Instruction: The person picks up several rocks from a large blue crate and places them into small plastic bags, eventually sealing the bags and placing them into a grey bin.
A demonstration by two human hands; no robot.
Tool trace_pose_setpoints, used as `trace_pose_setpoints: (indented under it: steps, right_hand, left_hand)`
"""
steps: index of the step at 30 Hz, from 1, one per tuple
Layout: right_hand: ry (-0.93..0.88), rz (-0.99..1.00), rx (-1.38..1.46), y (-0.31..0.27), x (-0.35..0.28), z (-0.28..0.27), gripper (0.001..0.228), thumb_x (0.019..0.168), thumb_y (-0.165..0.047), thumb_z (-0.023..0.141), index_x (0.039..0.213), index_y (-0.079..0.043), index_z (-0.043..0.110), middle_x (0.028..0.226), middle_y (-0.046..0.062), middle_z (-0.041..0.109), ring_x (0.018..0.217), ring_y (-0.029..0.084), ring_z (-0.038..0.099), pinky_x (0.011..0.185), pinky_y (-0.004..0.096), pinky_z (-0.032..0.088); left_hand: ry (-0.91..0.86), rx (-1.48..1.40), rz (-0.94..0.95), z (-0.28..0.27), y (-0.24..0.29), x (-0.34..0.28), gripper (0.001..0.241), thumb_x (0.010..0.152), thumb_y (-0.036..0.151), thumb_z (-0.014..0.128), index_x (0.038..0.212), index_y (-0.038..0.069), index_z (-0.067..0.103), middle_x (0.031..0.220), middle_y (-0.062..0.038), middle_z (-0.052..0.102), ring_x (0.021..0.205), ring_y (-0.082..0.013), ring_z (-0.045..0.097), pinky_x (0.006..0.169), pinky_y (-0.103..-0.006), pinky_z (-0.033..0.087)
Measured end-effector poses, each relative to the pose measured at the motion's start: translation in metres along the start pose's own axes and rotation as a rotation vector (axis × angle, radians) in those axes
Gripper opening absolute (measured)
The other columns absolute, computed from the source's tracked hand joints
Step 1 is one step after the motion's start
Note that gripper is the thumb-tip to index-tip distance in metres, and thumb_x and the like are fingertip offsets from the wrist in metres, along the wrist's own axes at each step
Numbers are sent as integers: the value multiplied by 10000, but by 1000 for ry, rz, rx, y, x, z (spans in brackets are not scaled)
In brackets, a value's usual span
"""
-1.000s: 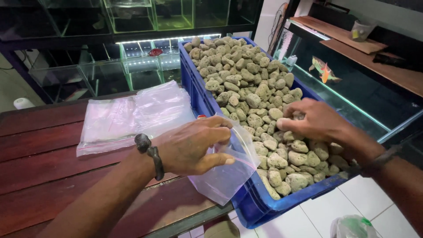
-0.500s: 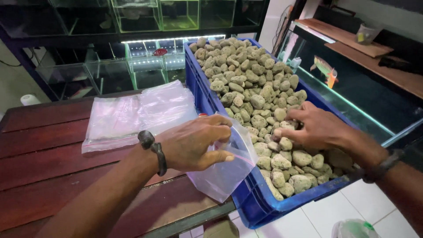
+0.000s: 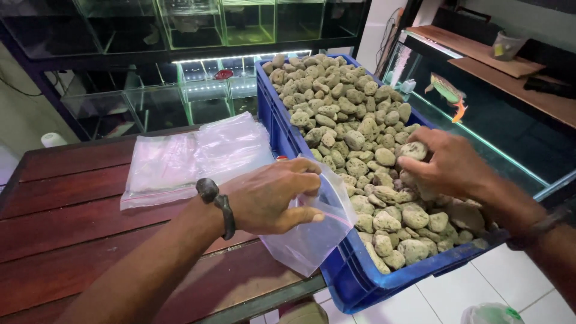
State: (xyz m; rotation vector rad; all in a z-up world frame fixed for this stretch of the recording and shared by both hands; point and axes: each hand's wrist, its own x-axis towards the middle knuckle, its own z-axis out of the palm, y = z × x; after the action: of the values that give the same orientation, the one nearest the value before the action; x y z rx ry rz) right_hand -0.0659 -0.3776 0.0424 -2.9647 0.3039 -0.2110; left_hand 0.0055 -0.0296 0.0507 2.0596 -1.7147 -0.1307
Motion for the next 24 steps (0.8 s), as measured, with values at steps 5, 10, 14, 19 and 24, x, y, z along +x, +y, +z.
trace_pose_setpoints:
  steps: [5, 10, 14, 19, 24]
  right_hand:
    - [-17, -9, -17, -3, 5, -4, 409, 915, -438, 679, 1159, -110, 663, 1033, 121, 752, 805, 270, 708, 704, 418, 565]
    - [-30, -107, -60, -6, 2, 7, 341, 945, -497, 607, 1040, -173, 657, 901, 30, 691, 646, 179, 596, 565, 301, 513]
    - [-151, -19, -179, -30, -10, 1, 422, 938, -542, 597, 1205, -215, 587, 1086, 41, 700, 914, 253, 683, 782, 426, 530]
    - [-213, -5, -236, -19, 1, 7, 385, 979, -540, 540, 1186, -216, 536, 1043, 38, 688, 859, 188, 693, 775, 336, 616]
    - [149, 1, 130, -42, 4, -17, 330, 1003, -367, 649, 1216, -124, 588, 963, 128, 715, 680, 265, 727, 496, 350, 596]
  left_hand:
    - [-8, -9, -2, 0, -1, 0, 280, 944, 363, 688, 840, 138, 558, 1210, -142, 632, 983, -295, 630, 797, -457, 510]
    - [16, -13, 17, -1, -3, -3, 275, 935, 349, 699, 831, 138, 558, 1210, -166, 644, 1010, -325, 640, 799, -479, 505]
    - [7, -12, 12, 0, -2, -4, 290, 942, 355, 692, 817, 136, 550, 1164, -151, 654, 1026, -314, 637, 804, -472, 509]
    - [6, -4, -20, -1, 0, -10, 284, 950, 373, 666, 831, 134, 567, 1244, -163, 626, 1000, -320, 645, 795, -479, 510]
    - [-25, 4, -55, -2, 3, -7, 294, 945, 385, 687, 830, 140, 573, 1190, -125, 633, 938, -276, 640, 785, -447, 521]
